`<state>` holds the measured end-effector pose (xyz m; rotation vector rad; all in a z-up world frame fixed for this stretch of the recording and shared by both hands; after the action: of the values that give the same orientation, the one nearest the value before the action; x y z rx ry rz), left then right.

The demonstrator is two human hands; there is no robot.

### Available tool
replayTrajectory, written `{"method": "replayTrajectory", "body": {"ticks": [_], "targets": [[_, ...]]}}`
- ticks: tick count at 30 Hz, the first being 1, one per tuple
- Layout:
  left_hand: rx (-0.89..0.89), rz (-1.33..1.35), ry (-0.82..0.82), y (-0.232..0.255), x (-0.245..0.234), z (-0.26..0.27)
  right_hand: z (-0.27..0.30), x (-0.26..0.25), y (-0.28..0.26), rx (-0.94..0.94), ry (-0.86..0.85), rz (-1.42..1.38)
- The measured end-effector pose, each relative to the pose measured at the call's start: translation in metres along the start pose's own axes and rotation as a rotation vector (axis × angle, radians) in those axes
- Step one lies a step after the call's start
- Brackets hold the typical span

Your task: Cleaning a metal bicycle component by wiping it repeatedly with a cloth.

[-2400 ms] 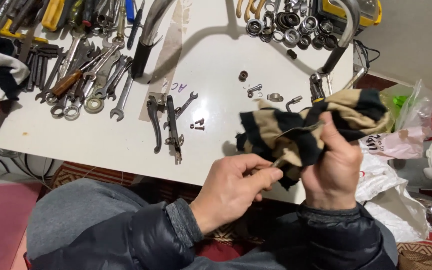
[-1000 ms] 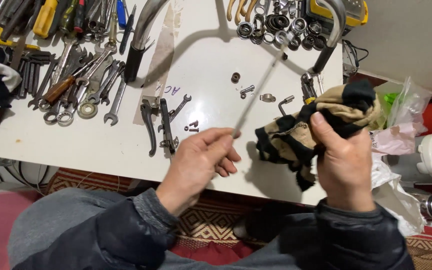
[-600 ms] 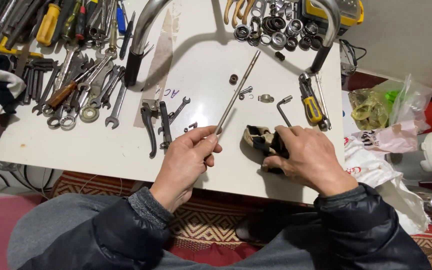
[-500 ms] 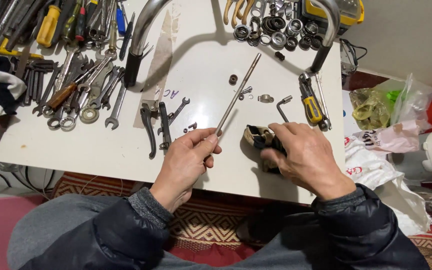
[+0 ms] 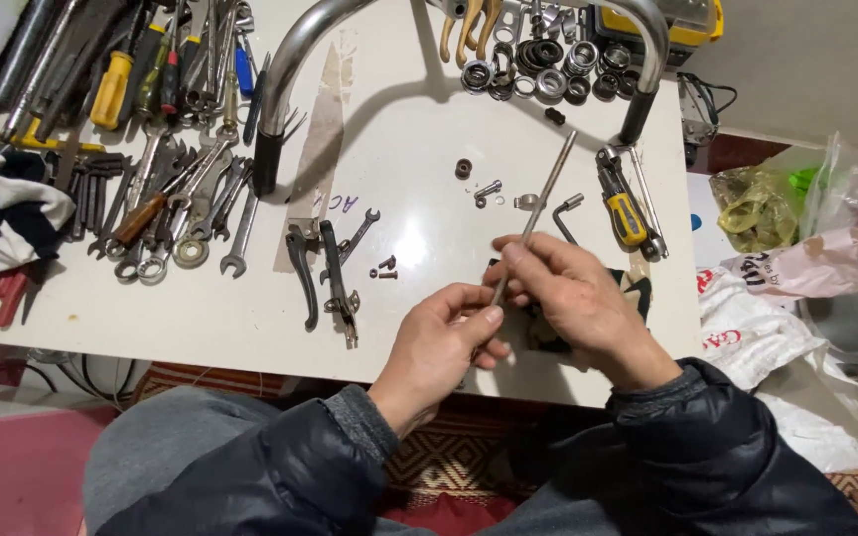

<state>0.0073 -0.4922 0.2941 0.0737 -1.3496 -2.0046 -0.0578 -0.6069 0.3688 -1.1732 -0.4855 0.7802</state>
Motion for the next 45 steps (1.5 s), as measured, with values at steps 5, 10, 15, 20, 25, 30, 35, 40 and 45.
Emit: {"method": "replayTrajectory", "body": {"ticks": [5, 10, 15, 20, 25, 30, 35, 40, 45], "targets": [[-0.114, 0.033, 0.133, 0.007, -0.011, 0.003, -0.002, -0.027, -0.018, -0.346, 0.073, 0.842], [-0.11, -0.249, 0.264, -0.003, -0.038, -0.033, -0.001, -0.022, 0.016, -0.183, -0.209, 1.395], [-0.045, -0.617, 0.308, -0.011, -0.055, -0.077, -0.017, -0.038, 0.057, -0.286, -0.141, 1.459], [0.051, -0.838, 0.292, 0.004, -0.046, -0.076, -0.017, -0.044, 0.051, -0.29, -0.073, 1.382], [0.105, -1.092, 0.217, 0.028, -0.033, -0.066, -0.013, -0.04, 0.046, -0.208, -0.151, 1.41], [0.132, -1.27, 0.156, 0.036, -0.024, -0.067, -0.018, -0.044, 0.053, -0.291, -0.099, 1.422], [0.123, -1.437, 0.129, 0.041, -0.022, -0.082, -0.013, -0.051, 0.032, -0.358, -0.023, 1.308], [0.384, -1.419, 0.263, 0.066, -0.026, -0.108, -0.007, -0.054, 0.023, -0.276, -0.034, 1.296], [0.559, -1.477, 0.327, 0.069, -0.033, -0.142, -0.012, -0.047, 0.04, -0.303, -0.095, 1.344]]}}
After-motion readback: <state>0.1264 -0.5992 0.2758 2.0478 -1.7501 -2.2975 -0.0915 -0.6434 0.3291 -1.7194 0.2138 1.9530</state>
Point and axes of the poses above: each hand's wrist, its own z-axis away from the middle knuckle, its own x-axis out of the palm, y = z × x, the point moved 6 cm from there along -z, towards the middle knuckle, and after that the axes turned 7 degrees about -z, right-handed, at the moved point
